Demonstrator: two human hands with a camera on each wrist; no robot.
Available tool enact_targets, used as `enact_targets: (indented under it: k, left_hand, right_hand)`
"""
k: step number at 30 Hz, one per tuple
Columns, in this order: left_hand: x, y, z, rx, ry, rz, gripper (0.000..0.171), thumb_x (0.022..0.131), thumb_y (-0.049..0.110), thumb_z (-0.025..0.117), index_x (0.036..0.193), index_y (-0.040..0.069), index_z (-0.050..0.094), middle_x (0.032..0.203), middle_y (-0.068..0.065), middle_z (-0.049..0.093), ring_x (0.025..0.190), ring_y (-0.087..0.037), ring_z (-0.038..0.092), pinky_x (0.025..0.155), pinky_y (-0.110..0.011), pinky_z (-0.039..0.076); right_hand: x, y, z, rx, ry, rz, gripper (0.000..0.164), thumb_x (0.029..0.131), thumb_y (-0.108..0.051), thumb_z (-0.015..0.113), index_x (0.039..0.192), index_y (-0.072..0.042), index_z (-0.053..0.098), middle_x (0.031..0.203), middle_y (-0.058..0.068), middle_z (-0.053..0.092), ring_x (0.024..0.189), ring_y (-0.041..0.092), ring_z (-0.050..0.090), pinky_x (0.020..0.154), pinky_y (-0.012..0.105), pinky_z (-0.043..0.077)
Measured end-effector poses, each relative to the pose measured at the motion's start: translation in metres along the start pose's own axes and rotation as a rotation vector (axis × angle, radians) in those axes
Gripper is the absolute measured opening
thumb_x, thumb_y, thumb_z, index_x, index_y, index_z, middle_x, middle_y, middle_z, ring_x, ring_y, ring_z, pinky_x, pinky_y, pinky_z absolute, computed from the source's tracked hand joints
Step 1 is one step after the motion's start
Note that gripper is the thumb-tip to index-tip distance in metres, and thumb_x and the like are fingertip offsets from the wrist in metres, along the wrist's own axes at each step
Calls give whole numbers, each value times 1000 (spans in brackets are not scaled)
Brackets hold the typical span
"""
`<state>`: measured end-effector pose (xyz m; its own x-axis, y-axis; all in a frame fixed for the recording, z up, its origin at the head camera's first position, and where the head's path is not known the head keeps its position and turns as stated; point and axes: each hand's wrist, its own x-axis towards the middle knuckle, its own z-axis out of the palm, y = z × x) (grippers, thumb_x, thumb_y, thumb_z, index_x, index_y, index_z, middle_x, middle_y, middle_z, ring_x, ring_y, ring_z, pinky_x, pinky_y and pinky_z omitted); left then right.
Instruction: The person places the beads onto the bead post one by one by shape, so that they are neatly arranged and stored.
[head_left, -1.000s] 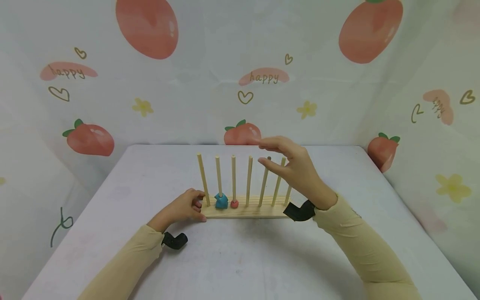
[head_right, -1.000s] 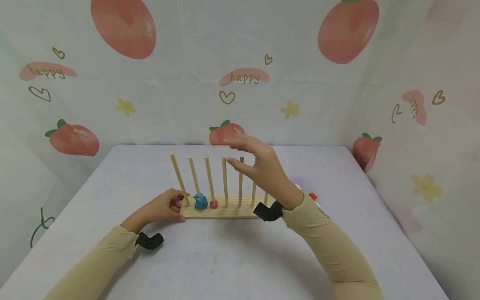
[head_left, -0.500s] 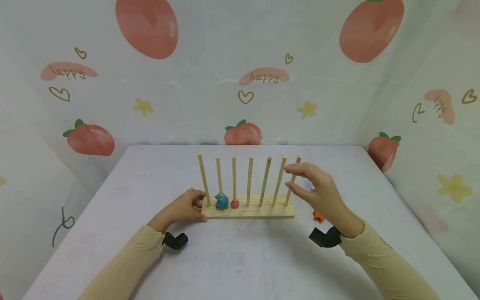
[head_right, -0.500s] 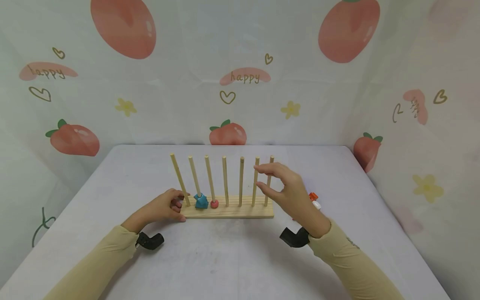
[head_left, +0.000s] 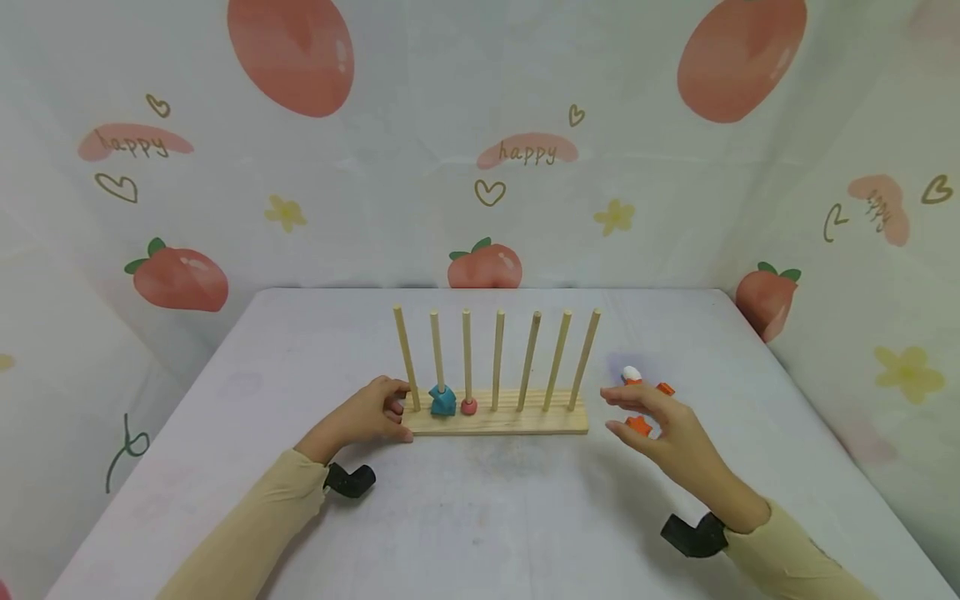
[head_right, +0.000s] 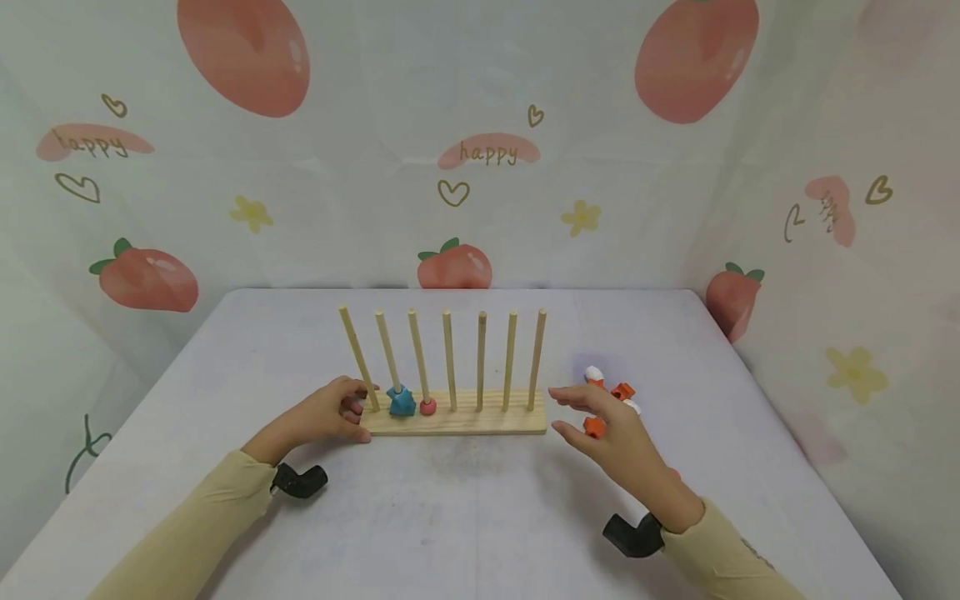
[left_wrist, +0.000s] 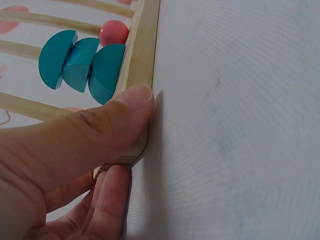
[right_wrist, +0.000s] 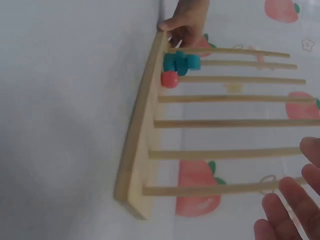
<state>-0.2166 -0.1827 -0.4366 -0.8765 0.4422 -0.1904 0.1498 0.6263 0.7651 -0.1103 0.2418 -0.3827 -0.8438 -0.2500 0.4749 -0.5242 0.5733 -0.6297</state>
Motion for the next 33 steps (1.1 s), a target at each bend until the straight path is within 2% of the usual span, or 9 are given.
enact_targets:
  k: [5, 14, 16, 18, 21, 22, 25, 29, 33]
  left_hand:
    - [0, -1, -1, -2, -3, 3, 84, 69, 13, 88, 136, -10, 44, 117, -18, 48, 96, -21, 56, 80, -29, 51]
    - [-2, 1, -1, -17, -6, 19, 83, 69, 11, 88, 135, -12, 44, 115, -18, 48, 95, -21, 57, 80, -31, 52]
    - [-2, 1, -1, -18, -7, 21, 84, 69, 11, 88, 136, -12, 43, 115, -18, 48, 96, -21, 56, 81, -31, 52]
    - [-2, 0, -1, -22, -4, 17, 84, 68, 11, 88, 136, -11, 43, 116, -18, 48, 96, -21, 56, 81, -32, 51]
    - [0, -1, 0, -23, -6, 11, 85, 68, 11, 88, 137, -11, 43, 116, -18, 48, 97, -21, 56, 82, -32, 51]
    - [0, -1, 0, -22, -5, 9, 85, 68, 11, 88, 137, -11, 43, 116, -18, 48, 97, -21, 56, 82, -32, 51]
    - [0, -1, 0, -23, -5, 10, 85, 68, 11, 88, 137, -10, 43, 116, -17, 48, 97, -21, 56, 82, -32, 51]
    - [-1, 1, 0, -23, -5, 15, 84, 68, 11, 88, 136, -11, 44, 115, -17, 48, 96, -21, 55, 81, -32, 51]
    - [-1, 1, 0, -19, -4, 17, 84, 68, 11, 88, 135, -11, 44, 115, -17, 48, 96, -21, 55, 81, -32, 51]
  right_hand:
    - [-16, 9, -5, -69, -35, 43, 47, 78, -4, 79, 121, -11, 63, 116, 6, 68, 105, -7, 57, 91, 2, 38]
    - [-46, 20, -20, -127, -40, 193, 51, 81, -14, 79, 128, -11, 60, 121, 9, 65, 108, -15, 49, 89, 0, 36]
    - [-51, 22, -26, -136, -47, 259, 51, 83, -18, 78, 130, -11, 59, 122, 10, 64, 106, -18, 47, 87, 15, 48]
    - [-56, 24, -30, -146, -62, 337, 52, 85, -25, 76, 132, -14, 57, 124, 11, 64, 105, -16, 47, 83, 34, 55]
    - [-61, 25, -36, -157, -92, 443, 53, 88, -34, 72, 135, -17, 55, 126, 12, 62, 108, -2, 52, 75, 56, 53]
    - [-63, 26, -37, -163, -97, 455, 53, 88, -34, 71, 135, -17, 55, 126, 12, 62, 109, 5, 54, 77, 57, 53]
    - [-67, 28, -41, -197, -88, 458, 51, 87, -33, 72, 134, -18, 56, 123, 11, 63, 108, 8, 55, 81, 40, 56]
    - [-73, 34, -43, -217, -45, 402, 47, 86, -25, 75, 130, -16, 59, 116, 8, 67, 100, -14, 50, 75, 11, 47]
    - [-80, 41, -44, -179, -17, 349, 43, 87, -16, 73, 127, -11, 60, 111, -8, 67, 98, -20, 50, 77, 1, 42]
